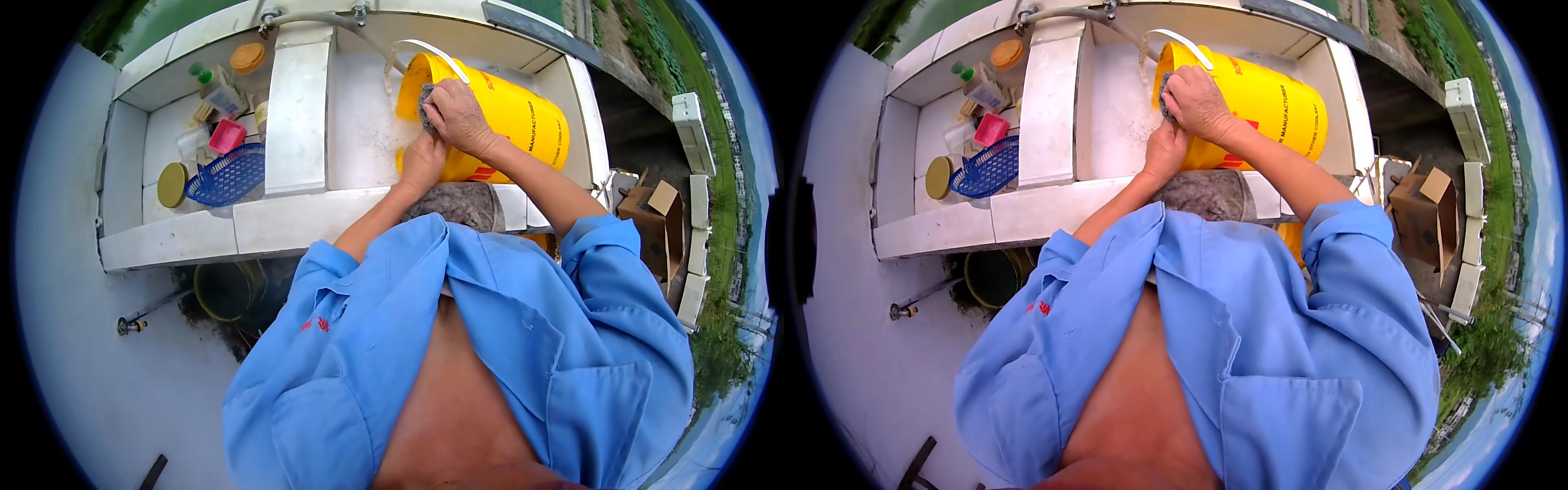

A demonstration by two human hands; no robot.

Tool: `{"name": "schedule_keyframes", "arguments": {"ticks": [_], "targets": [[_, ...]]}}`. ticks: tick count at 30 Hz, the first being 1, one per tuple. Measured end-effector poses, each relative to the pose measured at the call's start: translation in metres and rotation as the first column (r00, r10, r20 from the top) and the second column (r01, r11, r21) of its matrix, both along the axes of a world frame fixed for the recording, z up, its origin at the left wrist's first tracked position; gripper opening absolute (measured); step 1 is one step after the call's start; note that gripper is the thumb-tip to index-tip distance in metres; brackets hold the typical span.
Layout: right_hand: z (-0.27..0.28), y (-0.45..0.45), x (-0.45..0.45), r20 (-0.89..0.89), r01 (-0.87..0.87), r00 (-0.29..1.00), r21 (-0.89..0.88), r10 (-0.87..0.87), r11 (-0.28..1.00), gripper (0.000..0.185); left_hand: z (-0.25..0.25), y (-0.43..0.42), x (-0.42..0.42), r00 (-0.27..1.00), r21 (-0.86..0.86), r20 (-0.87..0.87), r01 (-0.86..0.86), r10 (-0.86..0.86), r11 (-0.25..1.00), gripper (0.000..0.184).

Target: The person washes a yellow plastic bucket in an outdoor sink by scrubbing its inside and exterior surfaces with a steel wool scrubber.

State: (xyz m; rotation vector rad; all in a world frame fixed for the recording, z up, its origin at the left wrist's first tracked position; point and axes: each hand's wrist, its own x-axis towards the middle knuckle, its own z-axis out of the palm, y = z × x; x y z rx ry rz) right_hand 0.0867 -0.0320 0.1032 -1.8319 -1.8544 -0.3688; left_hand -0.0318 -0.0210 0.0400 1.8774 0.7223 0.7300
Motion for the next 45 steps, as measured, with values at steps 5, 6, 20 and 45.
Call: {"name": "schedule_keyframes", "arguments": {"ticks": [5,6,20,45], "targets": [[-0.005,0.056,0.037,0.078,0.057,0.995,0.054,-0.061,0.997,0.013,-0.005,0.002,0.003,0.998,0.051,0.062,0.006,-0.010,0.999,0.025],[-0.008,0.074,0.051,0.055,0.207,0.977,-0.007,-0.206,0.978,0.012,-0.007,0.001,0.003,0.998,0.058,0.064,0.006,-0.010,0.998,0.025],[0.023,-0.039,0.020,-0.350,0.153,0.930,0.087,-0.114,0.984,0.011,0.001,0.025,-0.005,0.971,0.047,-0.099,0.225,-0.219,0.973,0.027],[0.017,0.087,0.093,-0.421,0.010,0.907,-0.053,-0.032,0.999,0.026,-0.005,0.204,0.102,0.954,0.141,-0.236,0.219,-0.182,0.965,0.026]]}}
